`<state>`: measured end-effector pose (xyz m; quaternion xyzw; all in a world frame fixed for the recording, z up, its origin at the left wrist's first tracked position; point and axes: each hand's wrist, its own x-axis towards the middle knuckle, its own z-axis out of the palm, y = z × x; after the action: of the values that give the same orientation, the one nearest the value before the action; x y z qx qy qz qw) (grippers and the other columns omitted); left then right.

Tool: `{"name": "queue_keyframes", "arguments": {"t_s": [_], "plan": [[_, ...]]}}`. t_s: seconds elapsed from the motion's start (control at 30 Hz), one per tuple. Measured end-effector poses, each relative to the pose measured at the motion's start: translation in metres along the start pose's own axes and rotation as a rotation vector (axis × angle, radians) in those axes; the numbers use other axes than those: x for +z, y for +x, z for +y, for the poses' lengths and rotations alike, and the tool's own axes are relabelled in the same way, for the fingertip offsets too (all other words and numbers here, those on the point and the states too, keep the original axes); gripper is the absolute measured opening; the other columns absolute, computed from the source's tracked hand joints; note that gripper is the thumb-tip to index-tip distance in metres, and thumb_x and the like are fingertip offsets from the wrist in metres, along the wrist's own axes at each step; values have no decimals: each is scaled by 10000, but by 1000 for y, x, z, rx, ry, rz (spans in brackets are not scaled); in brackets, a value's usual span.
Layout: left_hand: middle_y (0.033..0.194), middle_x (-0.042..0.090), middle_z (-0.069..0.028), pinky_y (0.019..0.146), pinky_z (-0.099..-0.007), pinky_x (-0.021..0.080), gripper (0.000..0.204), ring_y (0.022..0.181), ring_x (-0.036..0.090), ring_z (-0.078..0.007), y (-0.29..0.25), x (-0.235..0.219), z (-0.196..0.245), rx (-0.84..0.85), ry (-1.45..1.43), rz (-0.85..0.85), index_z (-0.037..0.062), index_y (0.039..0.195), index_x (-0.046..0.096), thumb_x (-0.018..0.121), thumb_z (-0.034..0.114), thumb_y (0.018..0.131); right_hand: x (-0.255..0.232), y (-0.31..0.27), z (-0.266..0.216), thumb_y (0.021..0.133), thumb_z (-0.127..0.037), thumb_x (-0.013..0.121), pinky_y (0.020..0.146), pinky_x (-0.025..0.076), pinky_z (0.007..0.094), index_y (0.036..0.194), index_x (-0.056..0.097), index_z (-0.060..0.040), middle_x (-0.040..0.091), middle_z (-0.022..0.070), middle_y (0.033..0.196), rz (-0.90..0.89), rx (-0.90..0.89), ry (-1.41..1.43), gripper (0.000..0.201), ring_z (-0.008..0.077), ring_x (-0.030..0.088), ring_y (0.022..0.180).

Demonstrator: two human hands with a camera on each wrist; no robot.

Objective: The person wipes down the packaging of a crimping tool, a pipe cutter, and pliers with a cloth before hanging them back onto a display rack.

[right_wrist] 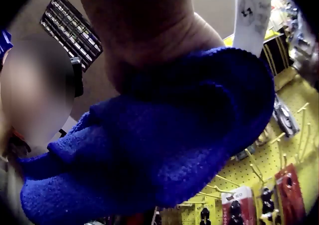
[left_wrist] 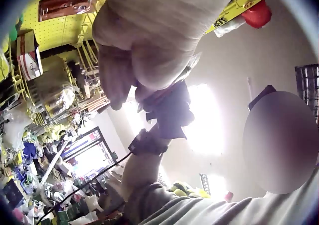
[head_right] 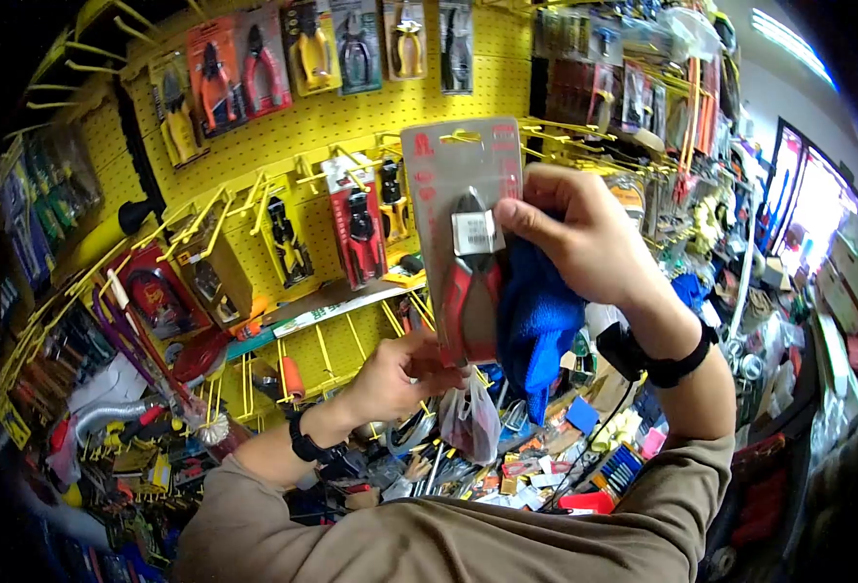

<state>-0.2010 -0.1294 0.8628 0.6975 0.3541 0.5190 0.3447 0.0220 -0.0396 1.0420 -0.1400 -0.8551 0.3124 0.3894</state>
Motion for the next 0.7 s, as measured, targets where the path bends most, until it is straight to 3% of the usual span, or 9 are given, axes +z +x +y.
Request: {"name": "queue_keyframes", "arguments": {"t_s": [0.07, 0.17, 0.2, 0.27, 0.33, 0.43, 0.57, 0.7], "plan": [[967, 731, -86, 755, -264, 560, 293, 891, 709, -141, 1, -6, 10, 49, -19, 18, 23, 1165, 577, 715, 46, 907, 8, 14, -15, 973, -245, 665, 748, 484, 253, 1102, 611, 22, 686, 47, 900, 72, -68, 73, 301, 81, 607, 842], [1051, 709, -121, 753, -305, 576, 326, 948, 712, -191, -2, -27, 35, 122, -168, 98, 20, 1239, 509, 628, -31, 940, 11, 35, -37, 961, -253, 678, 744, 479, 256, 1050, 594, 12, 697, 79, 894, 42, -85, -1, 292, 94, 609, 832], [1090, 696, -129, 792, -318, 577, 350, 974, 708, -199, -1, -34, 39, 243, -230, 120, 12, 1248, 497, 619, -61, 928, 14, 45, -38, 961, -262, 678, 750, 479, 262, 1028, 596, 11, 700, 89, 892, 33, -119, 32, 293, 101, 605, 826], [1106, 688, -130, 833, -321, 572, 395, 993, 703, -205, -4, -51, 61, 229, -121, 130, 8, 1260, 485, 630, -86, 905, 14, 65, -43, 953, -311, 671, 781, 489, 308, 1013, 630, 21, 711, 125, 901, 55, -230, -77, 340, 146, 614, 828], [1172, 668, -121, 894, -329, 557, 481, 1087, 667, -210, -6, -63, 79, 222, -123, 123, 12, 1291, 464, 660, -109, 869, 17, 82, -55, 940, -322, 682, 771, 496, 319, 1015, 648, 21, 712, 133, 888, 74, -199, -92, 353, 152, 618, 829], [1211, 652, -122, 920, -341, 552, 513, 1082, 663, -211, -1, -84, 92, 298, -119, 150, 28, 1279, 464, 702, -105, 845, 23, 109, -70, 916, -351, 700, 750, 504, 355, 999, 675, 29, 700, 153, 845, 127, -184, -111, 390, 185, 629, 799], [1089, 699, -132, 910, -326, 543, 410, 1002, 671, -176, 9, -113, 110, 410, -14, 357, -16, 1210, 503, 727, -37, 867, 31, 147, -83, 916, -354, 691, 733, 507, 363, 939, 702, 39, 674, 154, 789, 178, -205, -176, 393, 181, 620, 744], [1090, 701, -154, 900, -302, 555, 384, 990, 678, -170, 21, -135, 126, 446, 20, 512, -32, 1223, 514, 701, -38, 887, 39, 187, -91, 926, -339, 666, 713, 509, 359, 931, 721, 26, 673, 148, 768, 192, -179, -177, 369, 175, 616, 719]]}}
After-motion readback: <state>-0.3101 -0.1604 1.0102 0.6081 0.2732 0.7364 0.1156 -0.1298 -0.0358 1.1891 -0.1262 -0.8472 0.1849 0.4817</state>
